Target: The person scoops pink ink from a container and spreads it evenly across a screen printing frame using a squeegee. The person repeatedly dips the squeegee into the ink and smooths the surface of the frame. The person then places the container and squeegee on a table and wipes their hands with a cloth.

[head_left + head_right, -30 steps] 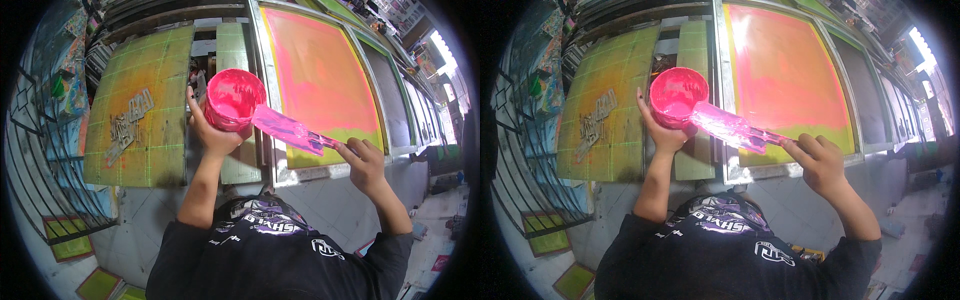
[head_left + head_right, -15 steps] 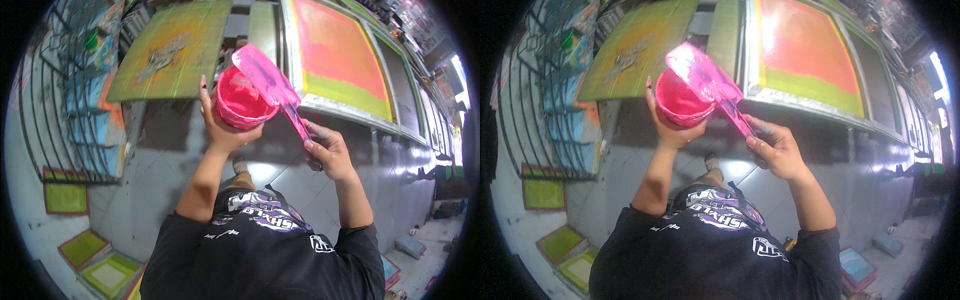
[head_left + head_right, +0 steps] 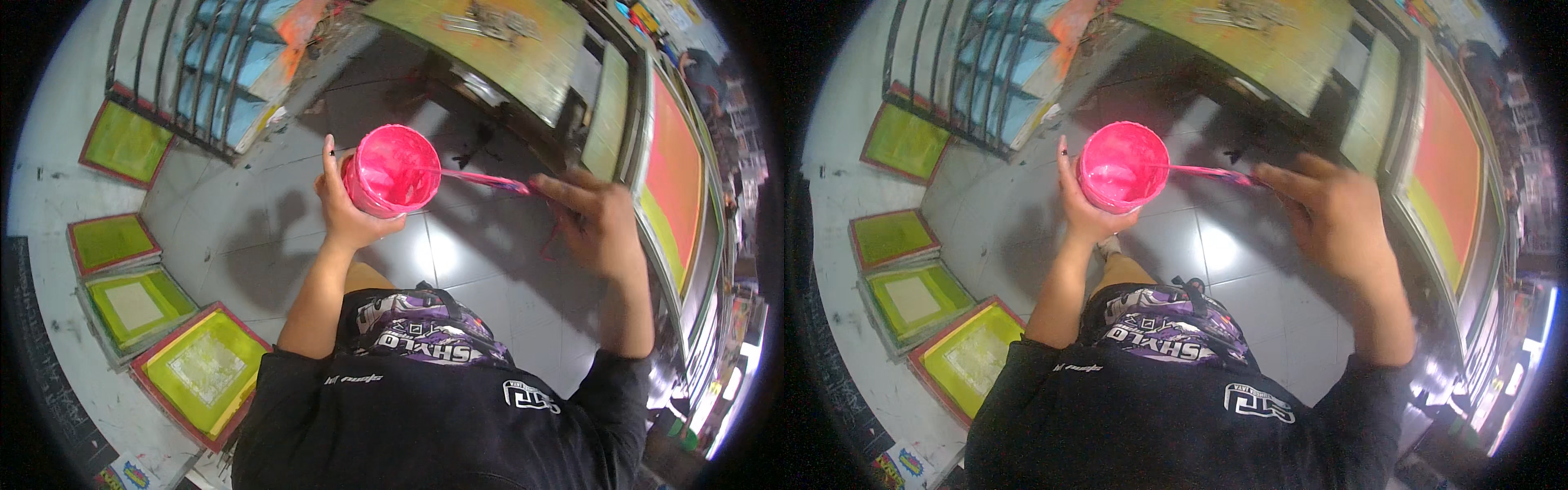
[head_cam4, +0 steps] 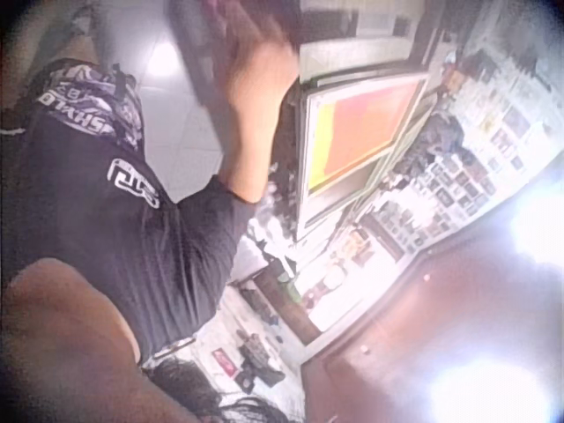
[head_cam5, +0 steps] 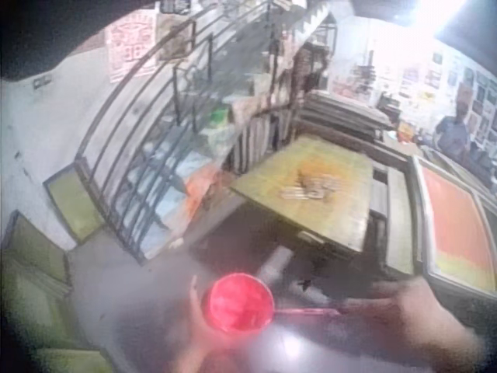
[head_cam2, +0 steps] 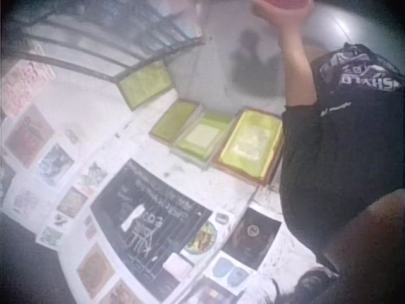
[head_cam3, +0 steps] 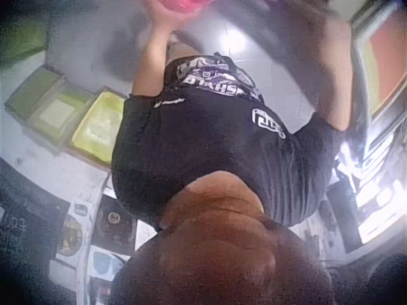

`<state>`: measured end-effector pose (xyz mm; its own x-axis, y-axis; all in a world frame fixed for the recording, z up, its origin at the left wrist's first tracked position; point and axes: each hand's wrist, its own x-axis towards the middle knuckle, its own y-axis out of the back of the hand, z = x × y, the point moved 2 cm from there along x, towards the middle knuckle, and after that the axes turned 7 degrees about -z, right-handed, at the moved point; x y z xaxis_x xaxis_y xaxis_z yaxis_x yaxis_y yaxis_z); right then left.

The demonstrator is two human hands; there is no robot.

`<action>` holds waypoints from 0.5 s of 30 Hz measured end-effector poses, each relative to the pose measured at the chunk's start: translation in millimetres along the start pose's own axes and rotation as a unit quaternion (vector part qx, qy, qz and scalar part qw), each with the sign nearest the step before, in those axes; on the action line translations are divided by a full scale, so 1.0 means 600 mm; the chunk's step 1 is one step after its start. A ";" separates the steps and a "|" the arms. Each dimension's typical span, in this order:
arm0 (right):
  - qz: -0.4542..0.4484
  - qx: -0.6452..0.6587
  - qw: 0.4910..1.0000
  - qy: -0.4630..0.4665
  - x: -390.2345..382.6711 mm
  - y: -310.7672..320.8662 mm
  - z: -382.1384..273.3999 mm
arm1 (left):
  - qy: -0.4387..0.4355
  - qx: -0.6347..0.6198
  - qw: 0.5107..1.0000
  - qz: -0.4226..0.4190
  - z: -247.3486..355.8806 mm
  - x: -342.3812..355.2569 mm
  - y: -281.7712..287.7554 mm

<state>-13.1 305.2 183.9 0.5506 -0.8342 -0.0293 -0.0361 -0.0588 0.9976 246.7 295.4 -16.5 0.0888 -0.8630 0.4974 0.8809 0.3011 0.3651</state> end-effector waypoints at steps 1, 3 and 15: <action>-0.004 -0.056 0.998 0.038 0.055 -0.012 -0.035 | -0.009 -0.017 1.000 0.008 -0.047 0.004 0.005; -0.027 -0.123 0.984 0.127 0.159 -0.006 -0.102 | 0.007 0.003 1.000 0.007 -0.073 0.006 0.060; 0.148 0.065 0.971 0.179 0.604 0.059 -0.148 | 0.068 -0.146 0.982 0.096 -0.235 0.162 0.265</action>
<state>259.3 49.4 214.3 0.7539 -0.5828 0.3034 -0.3283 0.0659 0.9423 461.2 202.0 -20.9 0.3103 -0.8540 0.4176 0.9359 0.3514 0.0233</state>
